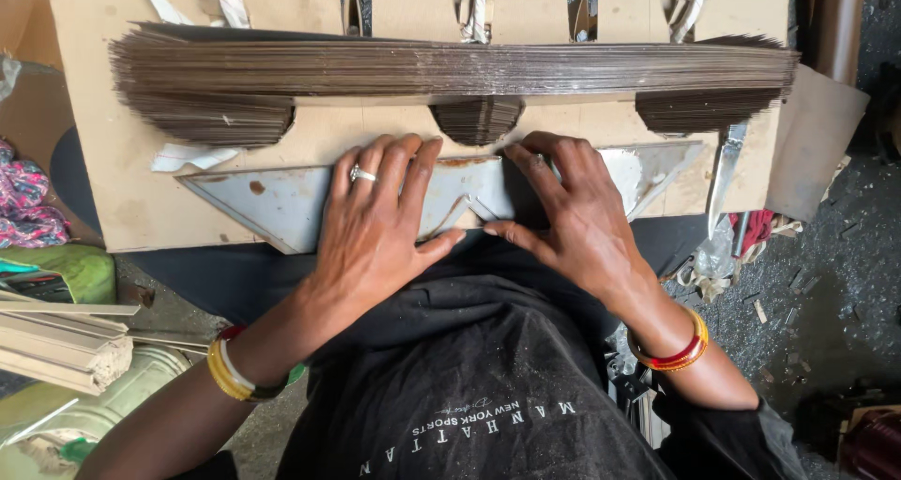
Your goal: The person aligns a bundle of thin wooden sticks on a jig, repeatedly adjusting their position and using a metal bar to press them into place. The sticks are held in a wooden frame with notches, and the person uses both hands to ensure they are straight and evenly spaced.
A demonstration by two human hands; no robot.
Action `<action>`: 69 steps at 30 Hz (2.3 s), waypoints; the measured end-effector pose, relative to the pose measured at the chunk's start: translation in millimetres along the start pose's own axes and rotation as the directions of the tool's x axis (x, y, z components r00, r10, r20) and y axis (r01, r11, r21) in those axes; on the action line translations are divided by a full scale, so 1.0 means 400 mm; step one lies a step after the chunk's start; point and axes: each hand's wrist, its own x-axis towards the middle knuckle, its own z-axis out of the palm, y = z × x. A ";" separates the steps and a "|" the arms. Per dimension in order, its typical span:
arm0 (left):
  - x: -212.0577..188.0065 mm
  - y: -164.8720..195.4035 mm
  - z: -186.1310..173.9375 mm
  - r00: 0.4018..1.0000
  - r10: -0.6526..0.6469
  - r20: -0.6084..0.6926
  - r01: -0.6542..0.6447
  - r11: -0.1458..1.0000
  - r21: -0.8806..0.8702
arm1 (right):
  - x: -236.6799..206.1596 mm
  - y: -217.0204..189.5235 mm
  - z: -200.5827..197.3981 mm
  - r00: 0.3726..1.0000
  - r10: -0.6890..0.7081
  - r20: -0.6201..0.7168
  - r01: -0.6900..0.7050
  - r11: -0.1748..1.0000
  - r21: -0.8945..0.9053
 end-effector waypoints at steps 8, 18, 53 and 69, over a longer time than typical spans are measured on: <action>0.019 0.014 -0.016 1.000 -0.026 -0.001 0.026 1.000 -0.002 | 0.017 -0.015 -0.019 1.000 0.013 0.005 -0.014 0.998 0.058; 0.010 0.015 -0.013 1.000 -0.006 -0.031 0.006 1.000 0.007 | 0.004 -0.007 -0.012 0.999 0.045 0.005 -0.046 0.996 0.071; 0.248 0.133 -0.106 0.926 0.372 -0.066 -0.252 0.737 0.627 | -0.103 0.379 -0.290 0.876 -0.110 -0.469 -0.066 0.937 -0.343; 0.270 0.147 -0.068 0.921 0.328 -0.208 -0.208 0.869 0.450 | -0.125 0.387 -0.262 0.831 -0.038 -0.556 -0.111 0.966 -0.232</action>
